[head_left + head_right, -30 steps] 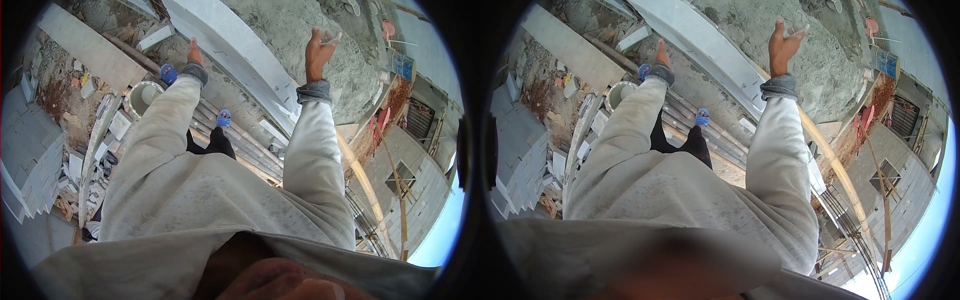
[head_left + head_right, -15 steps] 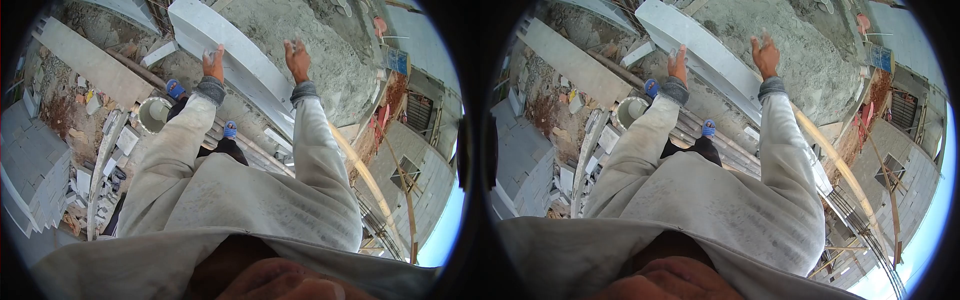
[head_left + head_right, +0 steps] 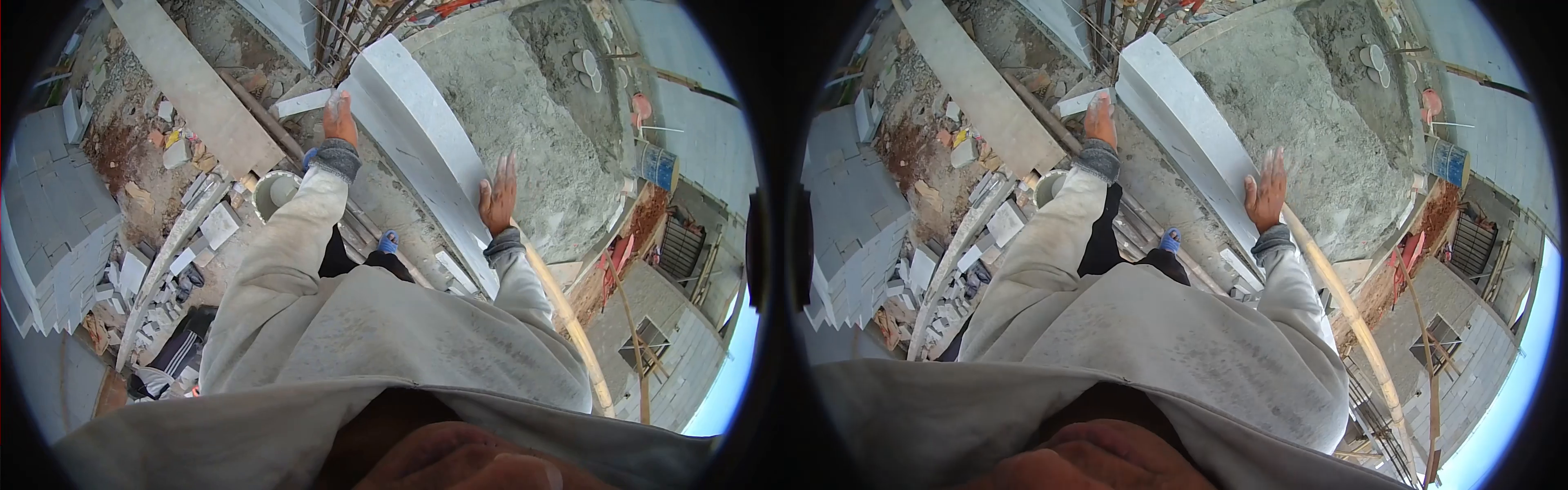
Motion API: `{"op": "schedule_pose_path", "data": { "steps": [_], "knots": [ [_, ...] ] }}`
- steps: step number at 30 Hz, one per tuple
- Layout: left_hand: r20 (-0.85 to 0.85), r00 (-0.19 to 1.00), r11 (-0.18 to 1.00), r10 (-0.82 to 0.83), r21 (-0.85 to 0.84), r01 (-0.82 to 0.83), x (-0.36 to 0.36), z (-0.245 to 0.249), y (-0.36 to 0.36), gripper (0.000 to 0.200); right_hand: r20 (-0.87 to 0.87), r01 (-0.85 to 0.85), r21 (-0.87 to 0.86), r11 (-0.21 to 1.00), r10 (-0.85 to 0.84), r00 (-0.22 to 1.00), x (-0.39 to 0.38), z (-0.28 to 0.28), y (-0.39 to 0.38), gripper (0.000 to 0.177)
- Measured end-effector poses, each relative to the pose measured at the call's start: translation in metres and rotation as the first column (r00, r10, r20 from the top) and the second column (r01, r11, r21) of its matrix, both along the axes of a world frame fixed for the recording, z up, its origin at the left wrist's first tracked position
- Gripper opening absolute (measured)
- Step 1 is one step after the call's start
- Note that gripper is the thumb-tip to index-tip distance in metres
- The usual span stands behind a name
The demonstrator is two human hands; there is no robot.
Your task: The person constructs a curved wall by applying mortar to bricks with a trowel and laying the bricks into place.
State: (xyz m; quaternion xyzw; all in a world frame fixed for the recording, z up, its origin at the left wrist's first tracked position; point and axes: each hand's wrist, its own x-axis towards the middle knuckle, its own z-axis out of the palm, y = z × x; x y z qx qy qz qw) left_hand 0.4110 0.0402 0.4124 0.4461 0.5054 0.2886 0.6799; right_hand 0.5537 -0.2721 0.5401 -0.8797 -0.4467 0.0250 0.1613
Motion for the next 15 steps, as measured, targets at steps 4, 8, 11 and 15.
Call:
{"op": "schedule_pose_path", "data": {
  "steps": [4,8,11,15],
  "knots": [
    [0.103,0.976,0.963,0.193,-0.213,-0.168,0.009,0.013,0.020,0.058,-0.104,0.068,-0.269,0.961,-0.099,0.990,0.009,-0.018,0.002,0.063],
    [0.084,0.956,0.953,0.281,0.097,-0.288,0.012,0.014,0.102,0.049,-0.064,0.514,-0.060,0.856,-0.517,0.853,0.029,-0.017,-0.008,0.063],
    [-0.029,0.955,0.870,0.296,0.420,-0.257,0.050,0.088,0.207,0.041,-0.172,0.398,-0.126,0.909,-0.415,0.893,0.000,0.007,0.004,0.059],
    [-0.464,0.880,0.721,0.104,0.644,0.255,0.143,0.072,0.341,0.090,-0.326,0.452,-0.161,0.877,-0.479,0.815,-0.055,0.024,0.003,0.051]
  ]
}}
